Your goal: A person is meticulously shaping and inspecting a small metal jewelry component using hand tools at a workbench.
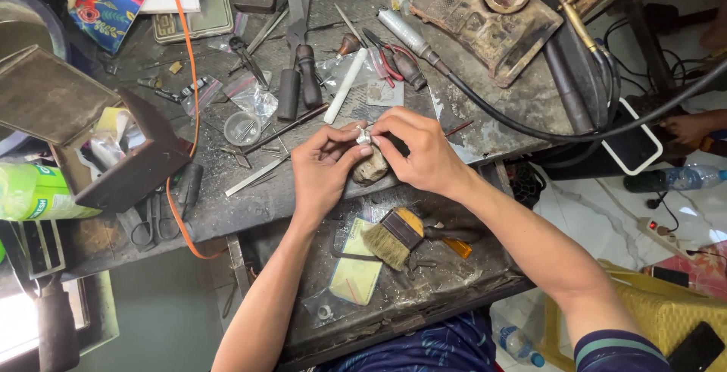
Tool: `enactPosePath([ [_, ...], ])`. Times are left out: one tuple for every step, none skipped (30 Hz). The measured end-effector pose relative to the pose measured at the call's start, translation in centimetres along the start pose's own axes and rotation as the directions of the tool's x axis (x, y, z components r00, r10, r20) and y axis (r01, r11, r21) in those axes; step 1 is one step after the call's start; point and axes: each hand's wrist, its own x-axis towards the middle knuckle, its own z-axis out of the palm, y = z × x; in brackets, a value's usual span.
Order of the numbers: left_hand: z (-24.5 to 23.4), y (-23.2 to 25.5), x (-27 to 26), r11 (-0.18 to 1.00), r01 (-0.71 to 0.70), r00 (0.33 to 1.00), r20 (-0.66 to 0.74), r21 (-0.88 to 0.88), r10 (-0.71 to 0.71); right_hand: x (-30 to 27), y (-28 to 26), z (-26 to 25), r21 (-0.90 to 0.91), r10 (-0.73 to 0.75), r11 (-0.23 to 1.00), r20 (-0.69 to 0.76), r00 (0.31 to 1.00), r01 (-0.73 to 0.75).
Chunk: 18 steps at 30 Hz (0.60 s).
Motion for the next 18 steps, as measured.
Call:
enactPosePath([
  [0.0,-0.1,0.0,1.000,-0.001,1.000,-0.002,0.000,0.001,-0.1,0.0,0.1,0.001,-0.001,1.000,0.001,1.000,0.001],
  [0.0,-0.2,0.0,1.000,0.010,1.000,-0.004,-0.008,-0.011,-0.2,0.1,0.3,-0.001,-0.014,1.000,-0.007,1.000,0.014],
  [0.0,-0.3,0.0,1.000,0.022,1.000,-0.006,-0.017,-0.023,-0.4,0.2,0.4,-0.002,-0.026,1.000,-0.015,1.000,0.026],
  [0.1,-0.1,0.1,1.000,0.023,1.000,-0.008,-0.017,-0.023,-0.5,0.3,0.5,-0.001,-0.026,1.000,-0.014,1.000,0.026],
  [0.2,-0.1,0.1,1.000,0.025,1.000,-0.010,-0.014,-0.025,-0.7,0.4,0.7,-0.027,-0.043,0.999,-0.027,0.999,0.042],
  [0.3,0.0,0.0,1.000,0.027,1.000,-0.012,-0.011,-0.027,-0.9,0.5,0.9,-0.052,-0.060,0.997,-0.040,0.997,0.058],
  [0.3,0.2,0.0,1.000,0.028,0.999,-0.015,-0.011,-0.028,-1.0,0.6,1.0,-0.051,-0.060,0.997,-0.038,0.997,0.058],
  [0.3,0.3,0.0,0.999,0.034,0.999,-0.012,-0.013,-0.035,-1.1,0.7,1.1,-0.061,-0.073,0.996,-0.046,0.996,0.070],
  [0.2,0.4,0.0,0.999,0.041,0.999,-0.009,-0.015,-0.042,-1.2,0.8,1.3,-0.071,-0.085,0.994,-0.055,0.995,0.081],
  [0.2,0.4,0.0,0.999,0.042,0.999,-0.011,-0.014,-0.042,-1.2,0.8,1.3,-0.069,-0.084,0.994,-0.054,0.995,0.081],
  [0.1,0.4,0.0,0.999,0.051,0.999,-0.005,-0.016,-0.051,-1.1,0.8,1.3,-0.040,-0.092,0.995,-0.055,0.994,0.090],
  [0.1,0.3,0.0,0.998,0.059,0.998,0.002,-0.017,-0.059,-1.1,0.9,1.2,-0.011,-0.099,0.995,-0.056,0.993,0.099],
  [0.1,0.4,0.0,0.998,0.061,0.998,0.000,-0.017,-0.061,-1.1,0.8,1.3,-0.009,-0.098,0.995,-0.055,0.994,0.097],
  [0.1,0.4,-0.1,0.998,0.059,0.998,-0.001,-0.009,-0.059,-1.0,0.8,1.3,0.001,-0.103,0.995,-0.058,0.993,0.103],
  [0.2,0.5,0.0,0.999,0.053,0.999,-0.002,-0.003,-0.053,-0.9,0.9,1.2,0.008,-0.111,0.994,-0.061,0.992,0.112],
  [0.2,0.4,0.2,0.999,0.051,0.999,-0.003,-0.003,-0.051,-0.7,0.9,1.2,0.008,-0.114,0.993,-0.061,0.992,0.114],
  [0.1,0.2,0.2,0.999,0.054,0.999,-0.001,-0.001,-0.054,-0.7,0.9,1.2,0.018,-0.110,0.994,-0.052,0.993,0.111],
  [0.0,0.0,0.1,0.998,0.058,0.998,0.000,0.001,-0.058,-0.7,0.9,1.2,0.028,-0.106,0.994,-0.042,0.993,0.107],
])
